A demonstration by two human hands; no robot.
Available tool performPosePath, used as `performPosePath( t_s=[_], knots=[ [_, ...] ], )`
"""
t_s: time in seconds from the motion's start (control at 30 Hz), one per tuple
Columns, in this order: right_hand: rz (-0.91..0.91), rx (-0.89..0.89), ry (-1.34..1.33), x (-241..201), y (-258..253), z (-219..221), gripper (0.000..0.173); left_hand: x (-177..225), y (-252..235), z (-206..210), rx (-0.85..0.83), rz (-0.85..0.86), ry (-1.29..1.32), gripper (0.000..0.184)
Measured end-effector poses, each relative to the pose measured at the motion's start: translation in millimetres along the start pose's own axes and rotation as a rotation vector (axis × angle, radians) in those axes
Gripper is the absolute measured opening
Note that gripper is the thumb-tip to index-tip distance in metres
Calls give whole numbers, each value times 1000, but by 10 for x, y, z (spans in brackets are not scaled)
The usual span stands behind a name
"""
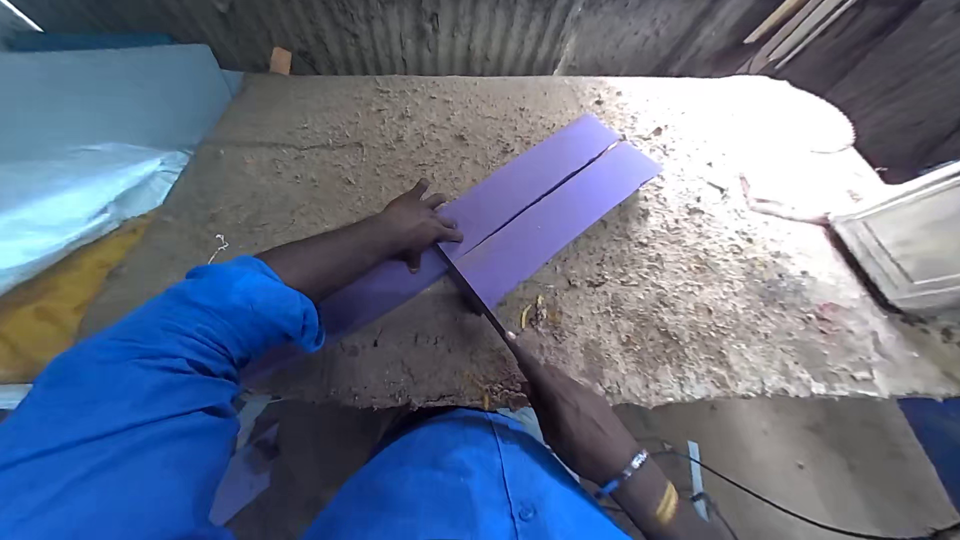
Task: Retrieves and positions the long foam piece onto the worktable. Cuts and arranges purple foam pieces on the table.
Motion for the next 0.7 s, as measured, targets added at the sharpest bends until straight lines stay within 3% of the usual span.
performPosePath(
  t_s=[0.2, 0.3, 0.43, 0.6, 0.7],
  knots=[
    [-24, 0, 6, -411, -815, -12, 74, -39, -16, 33, 15, 55, -53, 100],
    [-26, 25, 15, -250, -565, 12, 77, -90, -23, 60, 24, 54, -64, 103],
    [44, -13, 42, 47, 107, 9, 65, -93, -31, 99, 57, 49, -68, 105],
    [-5, 27, -2, -336, -714, 48, 76, -13, -24, 35, 58, 93, -116, 105],
    [-8, 29, -4, -314, -624, 91, 81, -31, 13, 26, 61, 107, -111, 105]
  ],
)
Point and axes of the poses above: each hand's wrist, its own y-axis away from the middle knuckle, its own z-axis out of the palm, x = y × z, the point moved 5 cm from there along -y, towards the middle knuckle, and after that the axes turned 10 degrees about x, right-handed, at the moved point
